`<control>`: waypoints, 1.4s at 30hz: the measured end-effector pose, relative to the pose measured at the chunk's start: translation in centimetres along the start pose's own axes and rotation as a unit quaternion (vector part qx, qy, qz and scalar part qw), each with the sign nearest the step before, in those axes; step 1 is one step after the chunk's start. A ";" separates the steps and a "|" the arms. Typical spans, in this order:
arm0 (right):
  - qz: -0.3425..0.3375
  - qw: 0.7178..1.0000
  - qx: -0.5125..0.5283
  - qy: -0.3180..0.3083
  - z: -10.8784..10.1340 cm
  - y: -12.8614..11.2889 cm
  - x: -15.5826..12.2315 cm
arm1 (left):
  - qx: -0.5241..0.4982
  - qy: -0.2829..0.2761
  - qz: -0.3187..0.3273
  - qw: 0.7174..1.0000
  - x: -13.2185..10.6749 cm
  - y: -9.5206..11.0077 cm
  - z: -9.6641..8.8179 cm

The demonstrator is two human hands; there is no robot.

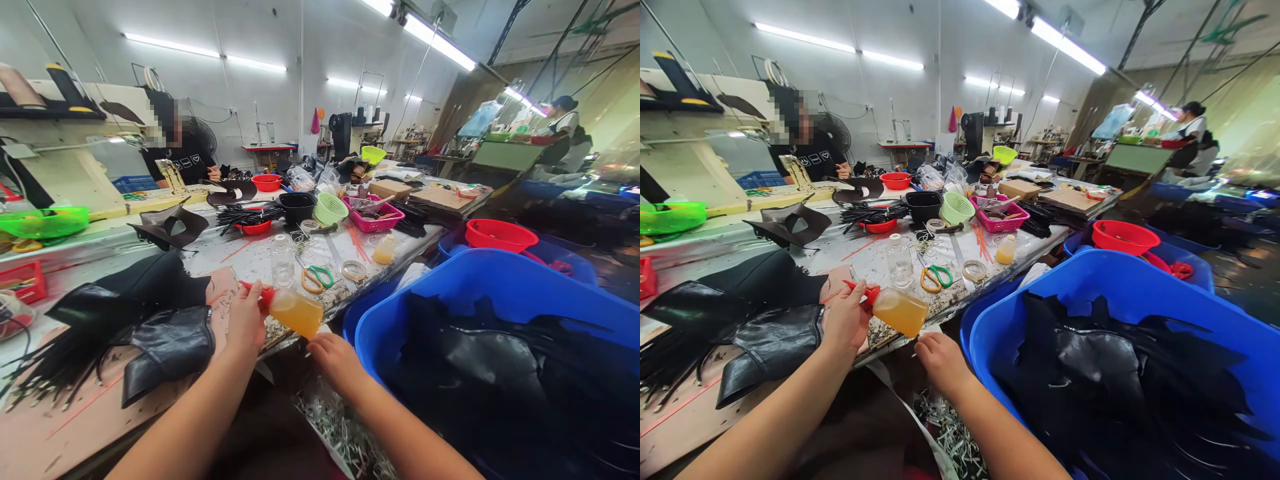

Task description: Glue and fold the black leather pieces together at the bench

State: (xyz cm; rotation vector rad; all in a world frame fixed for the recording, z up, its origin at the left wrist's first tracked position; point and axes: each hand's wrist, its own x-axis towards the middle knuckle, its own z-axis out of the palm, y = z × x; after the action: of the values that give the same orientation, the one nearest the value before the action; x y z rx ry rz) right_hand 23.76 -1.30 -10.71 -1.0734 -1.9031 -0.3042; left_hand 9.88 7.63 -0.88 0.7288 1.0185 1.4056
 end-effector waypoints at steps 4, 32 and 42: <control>0.147 0.982 0.016 0.119 -1.9 0.0 -0.3 | -0.002 -0.006 0.006 1.000 0.3 0.2 -0.3; -0.162 0.982 -0.001 -0.099 -0.4 2.4 1.2 | 0.164 0.020 0.011 0.986 2.2 -0.1 -0.7; 0.202 0.964 0.027 0.170 -0.4 0.2 1.2 | 0.166 0.056 0.016 0.984 3.1 0.9 -1.0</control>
State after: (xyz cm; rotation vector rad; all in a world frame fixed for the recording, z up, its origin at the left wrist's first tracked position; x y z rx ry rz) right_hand 23.91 -0.71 -9.54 -1.2537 -1.3464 -0.1861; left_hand 8.28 10.58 -0.95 0.9193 1.3549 1.3305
